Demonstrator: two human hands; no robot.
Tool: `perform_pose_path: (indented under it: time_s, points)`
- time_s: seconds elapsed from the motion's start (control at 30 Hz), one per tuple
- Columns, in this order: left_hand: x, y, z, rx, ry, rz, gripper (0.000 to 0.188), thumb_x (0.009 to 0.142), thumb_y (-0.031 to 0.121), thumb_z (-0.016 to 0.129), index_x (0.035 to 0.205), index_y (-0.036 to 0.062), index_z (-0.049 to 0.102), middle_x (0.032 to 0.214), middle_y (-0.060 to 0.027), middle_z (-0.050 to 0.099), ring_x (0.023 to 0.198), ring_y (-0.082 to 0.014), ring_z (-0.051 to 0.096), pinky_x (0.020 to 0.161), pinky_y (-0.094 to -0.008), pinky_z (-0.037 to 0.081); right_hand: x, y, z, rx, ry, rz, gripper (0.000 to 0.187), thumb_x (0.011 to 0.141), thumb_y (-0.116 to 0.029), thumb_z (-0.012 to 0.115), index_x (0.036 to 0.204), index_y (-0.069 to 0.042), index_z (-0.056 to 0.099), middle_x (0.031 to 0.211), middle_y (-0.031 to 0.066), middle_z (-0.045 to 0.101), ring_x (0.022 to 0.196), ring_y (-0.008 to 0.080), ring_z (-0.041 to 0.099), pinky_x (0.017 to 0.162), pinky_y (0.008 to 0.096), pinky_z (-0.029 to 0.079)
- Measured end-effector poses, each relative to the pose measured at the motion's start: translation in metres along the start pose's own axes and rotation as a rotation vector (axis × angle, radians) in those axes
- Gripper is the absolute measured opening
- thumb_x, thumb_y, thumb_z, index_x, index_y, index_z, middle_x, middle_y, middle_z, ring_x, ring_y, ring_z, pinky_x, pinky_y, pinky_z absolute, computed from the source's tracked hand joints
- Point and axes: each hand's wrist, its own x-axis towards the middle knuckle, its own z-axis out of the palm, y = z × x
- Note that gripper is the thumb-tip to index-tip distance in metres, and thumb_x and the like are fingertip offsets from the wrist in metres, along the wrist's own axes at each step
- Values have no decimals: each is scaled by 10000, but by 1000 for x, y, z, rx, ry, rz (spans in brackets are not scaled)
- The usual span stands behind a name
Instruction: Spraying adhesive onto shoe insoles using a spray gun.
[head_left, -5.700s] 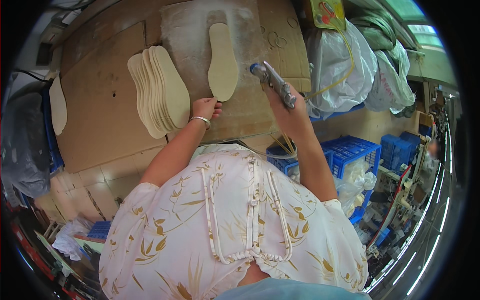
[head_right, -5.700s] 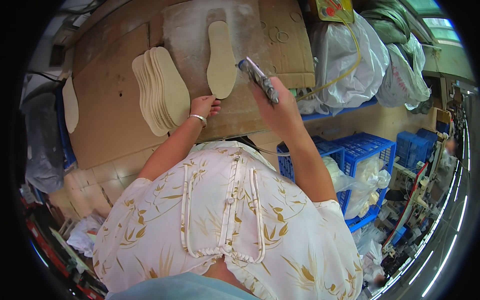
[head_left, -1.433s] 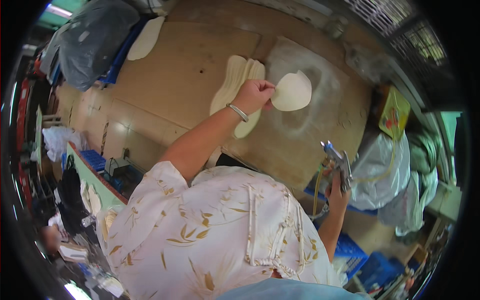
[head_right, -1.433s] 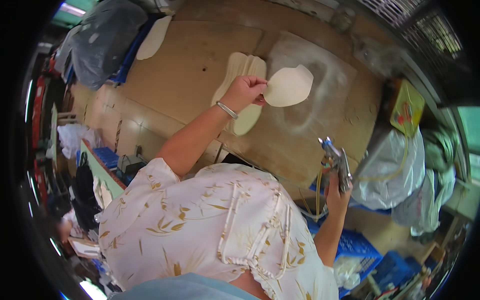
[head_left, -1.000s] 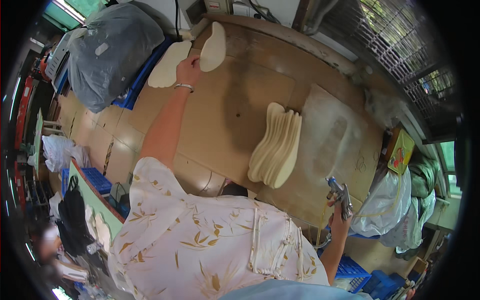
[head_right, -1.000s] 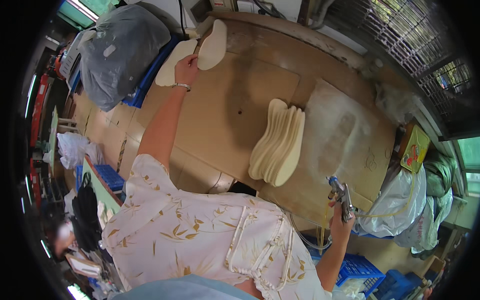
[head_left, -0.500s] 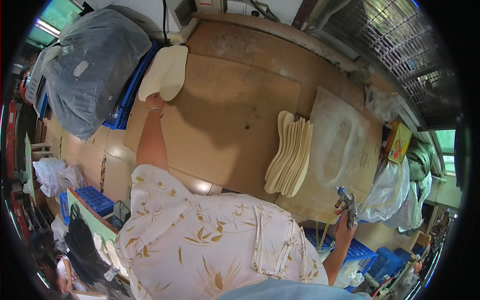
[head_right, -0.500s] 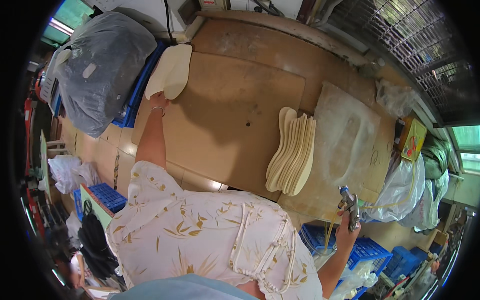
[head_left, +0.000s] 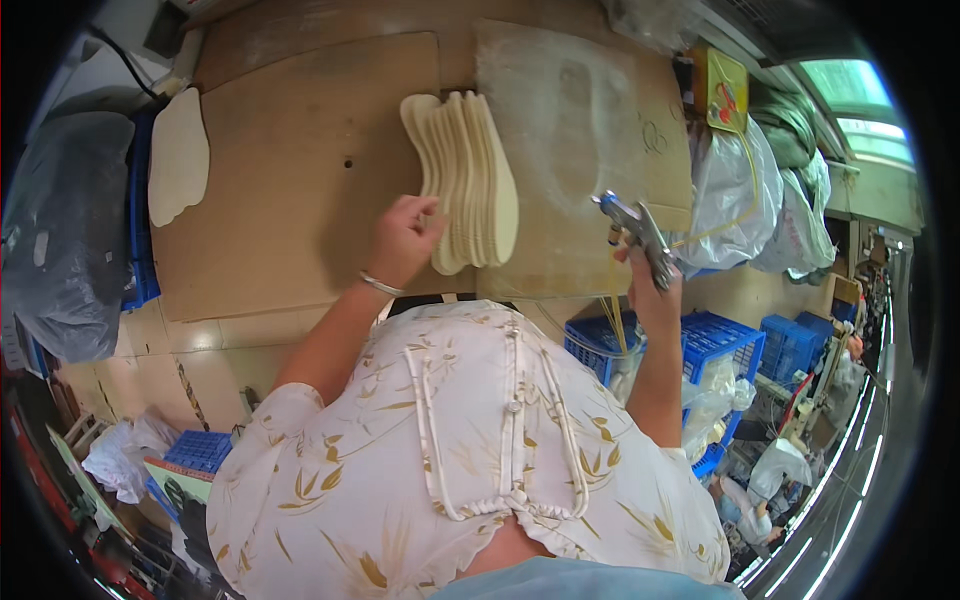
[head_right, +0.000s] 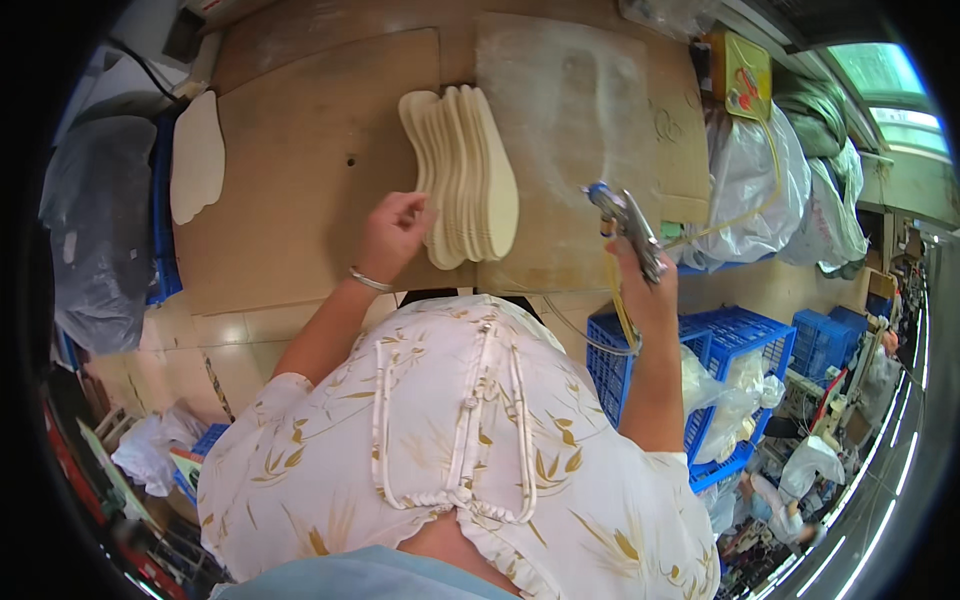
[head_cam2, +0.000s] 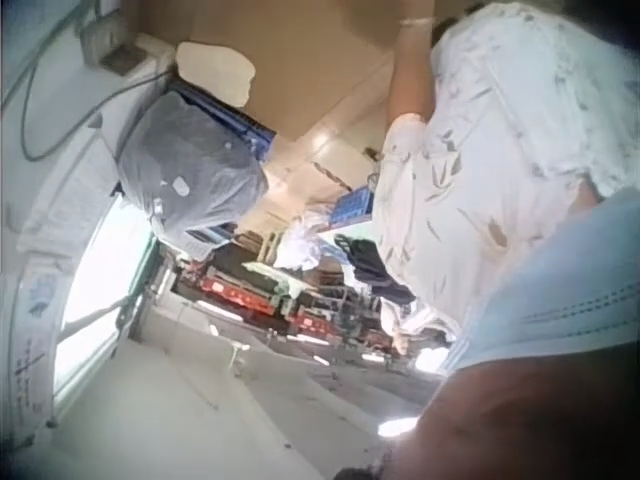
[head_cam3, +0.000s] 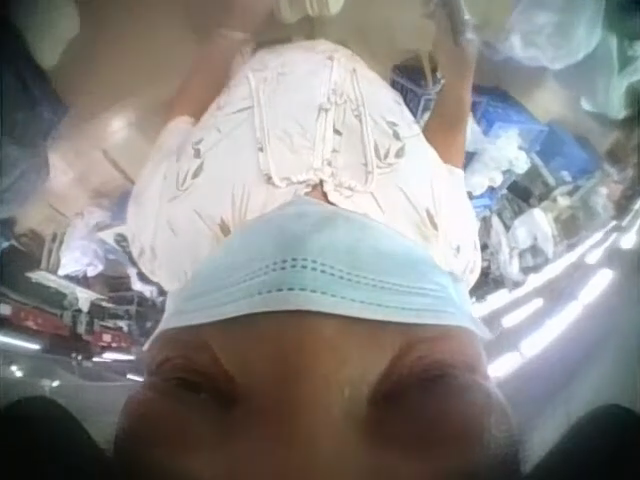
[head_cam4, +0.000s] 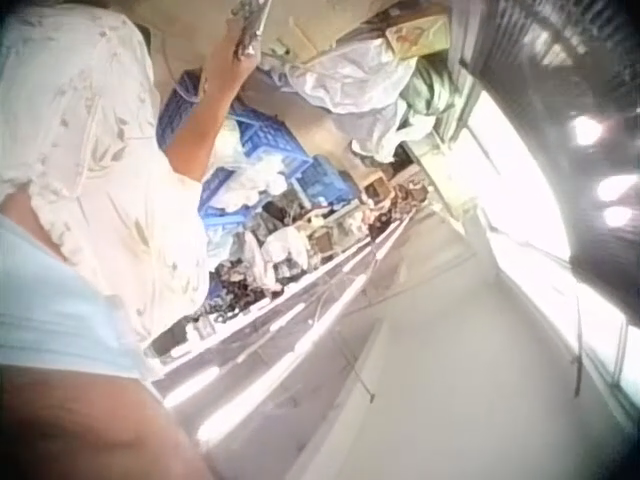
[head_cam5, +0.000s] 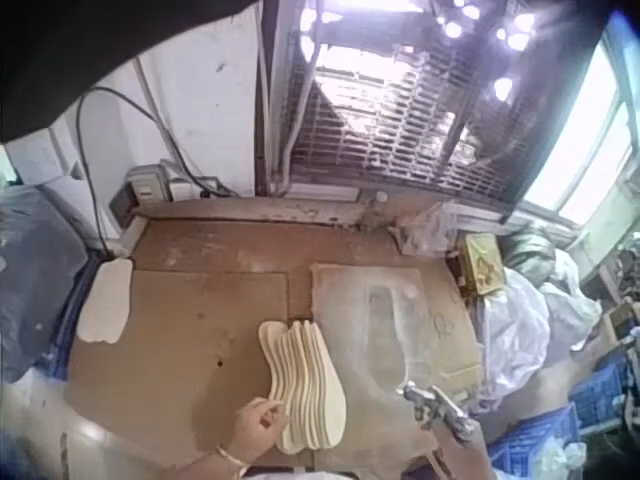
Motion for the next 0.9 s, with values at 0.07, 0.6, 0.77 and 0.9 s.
perform_pose_path:
  time_s: [0.07, 0.6, 0.77, 0.9]
  points:
    - [-3, 28, 45, 245, -25, 103, 289, 776, 253, 706, 958, 47, 619, 850, -69, 582, 644, -186, 598, 564, -312, 494, 1, 8, -8, 22, -7, -19, 238, 925, -214, 549, 1066, -34, 616, 830, 3, 633, 434, 3, 401, 368, 175, 312]
    - [-32, 19, 160, 895, 397, 34, 481, 726, 151, 668, 1182, 98, 523, 1172, -68, 505, 808, -282, 628, 660, -370, 528, 14, 72, -108, 158, -242, 9, 193, 906, -191, 592, 960, -8, 627, 719, -43, 506, 652, 48, 431, 565, 218, 362]
    - [-29, 18, 166, 910, 279, 29, 552, 725, 161, 670, 1229, 49, 474, 1220, -136, 475, 926, -316, 603, 705, -384, 532, 20, 87, -104, 185, -211, -94, 242, 909, -264, 578, 908, -37, 664, 555, -81, 450, 451, 7, 395, 407, 197, 290]
    - [-29, 9, 164, 854, 421, -98, 579, 724, 158, 642, 1256, 34, 450, 1257, -133, 468, 957, -347, 579, 742, -444, 501, 22, 91, -103, 166, -203, -103, 234, 912, -263, 570, 900, -53, 671, 550, -79, 458, 440, 6, 383, 395, 202, 281]
